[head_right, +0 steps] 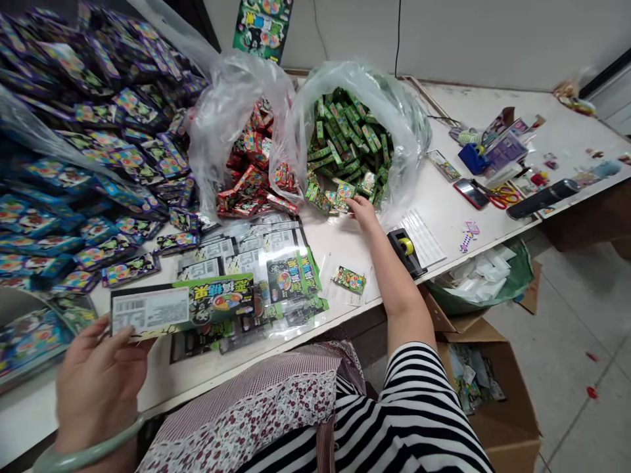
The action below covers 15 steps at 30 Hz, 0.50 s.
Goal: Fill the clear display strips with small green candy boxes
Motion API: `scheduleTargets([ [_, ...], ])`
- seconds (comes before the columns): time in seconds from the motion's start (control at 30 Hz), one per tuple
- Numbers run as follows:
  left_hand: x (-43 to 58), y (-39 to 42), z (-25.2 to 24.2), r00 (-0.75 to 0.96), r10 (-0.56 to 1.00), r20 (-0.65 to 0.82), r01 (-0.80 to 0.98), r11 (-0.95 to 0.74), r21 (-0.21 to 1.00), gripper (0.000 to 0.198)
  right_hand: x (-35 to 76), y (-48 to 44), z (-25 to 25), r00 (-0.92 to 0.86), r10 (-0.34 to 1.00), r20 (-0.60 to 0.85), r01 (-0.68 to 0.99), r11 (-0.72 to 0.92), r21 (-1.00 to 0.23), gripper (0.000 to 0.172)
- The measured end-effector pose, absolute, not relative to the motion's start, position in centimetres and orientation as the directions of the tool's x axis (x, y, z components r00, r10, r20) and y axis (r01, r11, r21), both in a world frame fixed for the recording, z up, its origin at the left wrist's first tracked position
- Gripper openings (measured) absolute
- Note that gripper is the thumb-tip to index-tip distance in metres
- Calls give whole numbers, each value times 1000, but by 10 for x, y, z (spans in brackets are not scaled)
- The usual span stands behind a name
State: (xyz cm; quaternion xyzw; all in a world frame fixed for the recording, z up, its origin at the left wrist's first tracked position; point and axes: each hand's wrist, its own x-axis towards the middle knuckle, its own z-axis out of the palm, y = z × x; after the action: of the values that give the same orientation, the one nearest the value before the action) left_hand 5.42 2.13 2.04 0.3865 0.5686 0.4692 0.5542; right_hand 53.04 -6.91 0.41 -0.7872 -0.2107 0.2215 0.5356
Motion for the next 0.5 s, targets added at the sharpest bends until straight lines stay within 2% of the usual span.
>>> scheduleTargets([
  [0.13,56,21,0,-36,945,-325,-74,322,944,48,489,-91,10,672,720,-172,11,-242,-970,34],
  [0.23,48,17,-18,5,965,-261,63,260,964,53,456,-92,13,528,838,-140,-27,-148,-989,42],
  [0.3,37,15,-29,65,980,-188,194,172,966,59,436,-89,15,441,892,-102,6,-116,-993,41],
  [0.4,20,13,-39,173,976,-130,443,40,896,72,410,-84,22,411,911,-39,286,-170,-943,33],
  [0.43,15,13,-40,194,972,-131,520,11,854,77,401,-82,26,409,913,-11,429,-203,-880,32],
  [0.5,11,12,-41,219,964,-152,633,-22,774,85,385,-80,35,388,921,26,686,-270,-676,36],
])
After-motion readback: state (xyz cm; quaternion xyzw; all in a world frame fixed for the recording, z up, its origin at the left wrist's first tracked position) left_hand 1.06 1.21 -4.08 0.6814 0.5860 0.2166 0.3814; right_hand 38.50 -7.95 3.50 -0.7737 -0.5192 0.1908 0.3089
